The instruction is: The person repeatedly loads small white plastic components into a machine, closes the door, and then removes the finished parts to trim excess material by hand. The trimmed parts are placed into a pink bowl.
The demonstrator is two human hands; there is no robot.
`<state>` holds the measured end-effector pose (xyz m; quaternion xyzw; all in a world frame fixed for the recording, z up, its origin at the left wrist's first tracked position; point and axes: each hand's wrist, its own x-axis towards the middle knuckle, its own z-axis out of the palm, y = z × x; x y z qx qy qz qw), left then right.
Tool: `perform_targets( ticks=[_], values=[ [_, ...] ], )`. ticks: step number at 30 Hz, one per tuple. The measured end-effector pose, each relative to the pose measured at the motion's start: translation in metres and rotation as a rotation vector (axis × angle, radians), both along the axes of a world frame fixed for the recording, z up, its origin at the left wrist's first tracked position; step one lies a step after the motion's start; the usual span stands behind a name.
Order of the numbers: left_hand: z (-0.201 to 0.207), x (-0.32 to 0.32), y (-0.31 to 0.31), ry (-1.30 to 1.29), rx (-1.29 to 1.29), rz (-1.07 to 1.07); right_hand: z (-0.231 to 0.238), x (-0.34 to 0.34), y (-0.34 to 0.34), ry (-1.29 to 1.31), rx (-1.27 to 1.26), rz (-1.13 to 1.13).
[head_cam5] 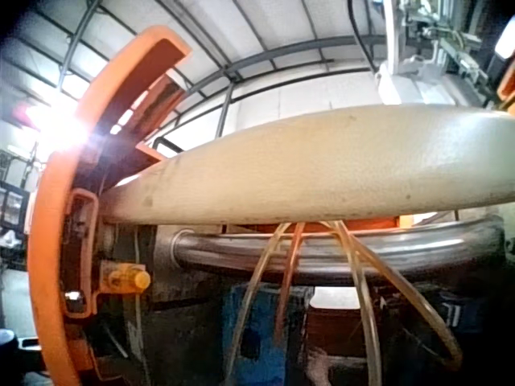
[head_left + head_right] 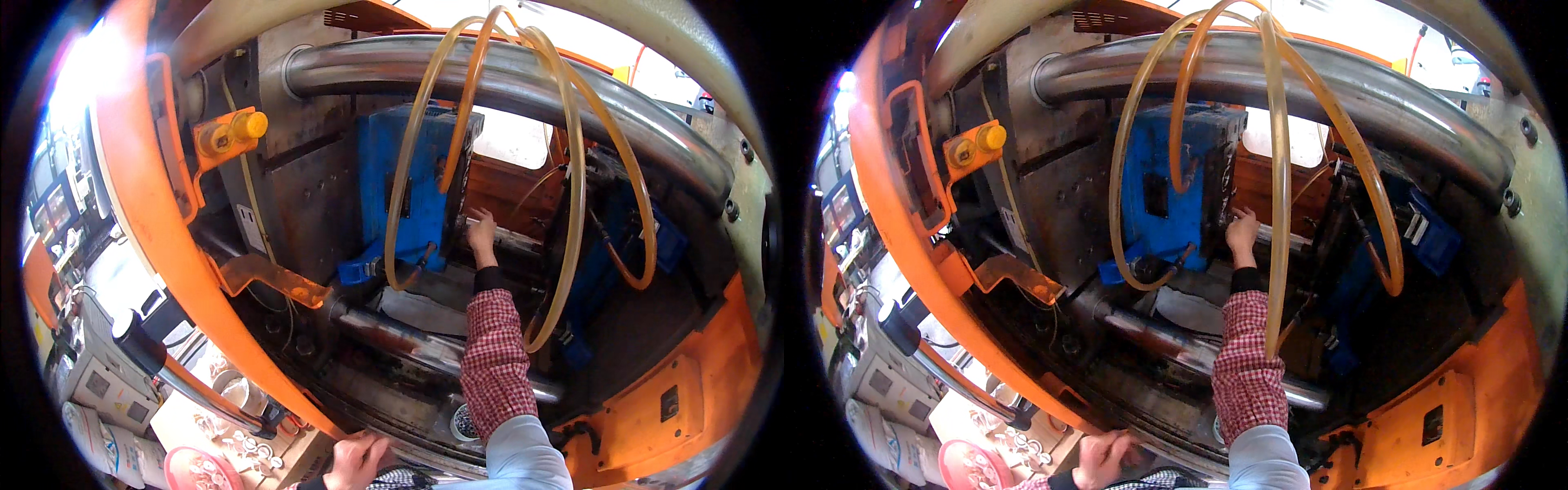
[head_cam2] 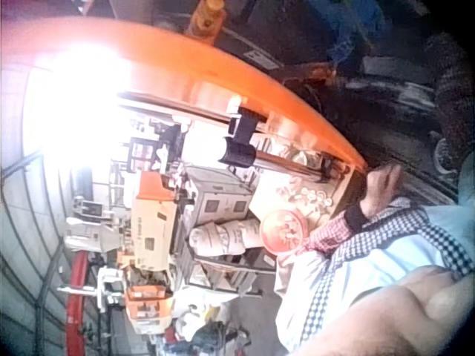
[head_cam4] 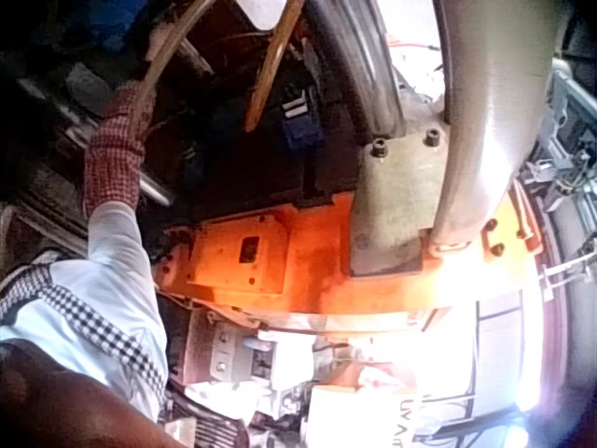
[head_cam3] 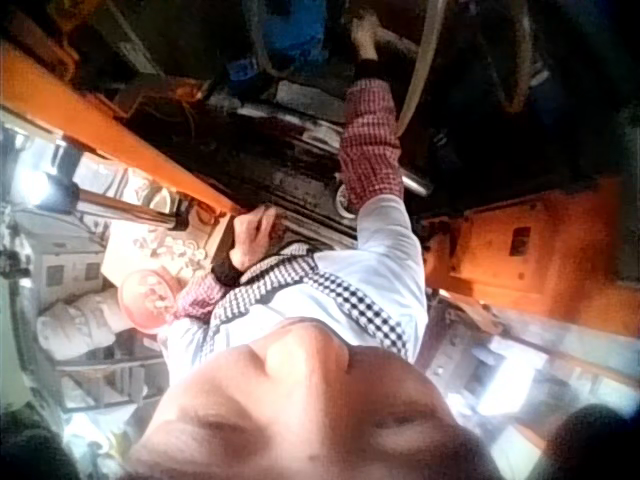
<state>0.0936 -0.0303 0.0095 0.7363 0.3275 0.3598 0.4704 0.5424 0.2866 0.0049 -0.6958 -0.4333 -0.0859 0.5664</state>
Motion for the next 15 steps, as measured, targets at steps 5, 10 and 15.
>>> perform_targets(
  ticks=[5, 10, 15],
  values=[
    [0.036, -0.041, 0.002, 0.012, 0.894, 0.190, -0.023, 0.009, 0.007, -0.017, -0.039, 0.064],
    [0.009, -0.073, 0.017, -0.078, 0.914, 1.085, -0.022, -0.018, 0.014, -0.035, -0.055, 0.105],
    [0.017, -0.092, 0.046, -0.394, 0.189, 0.516, -0.016, 0.006, -0.003, 0.130, -0.014, 0.064]
  ],
)
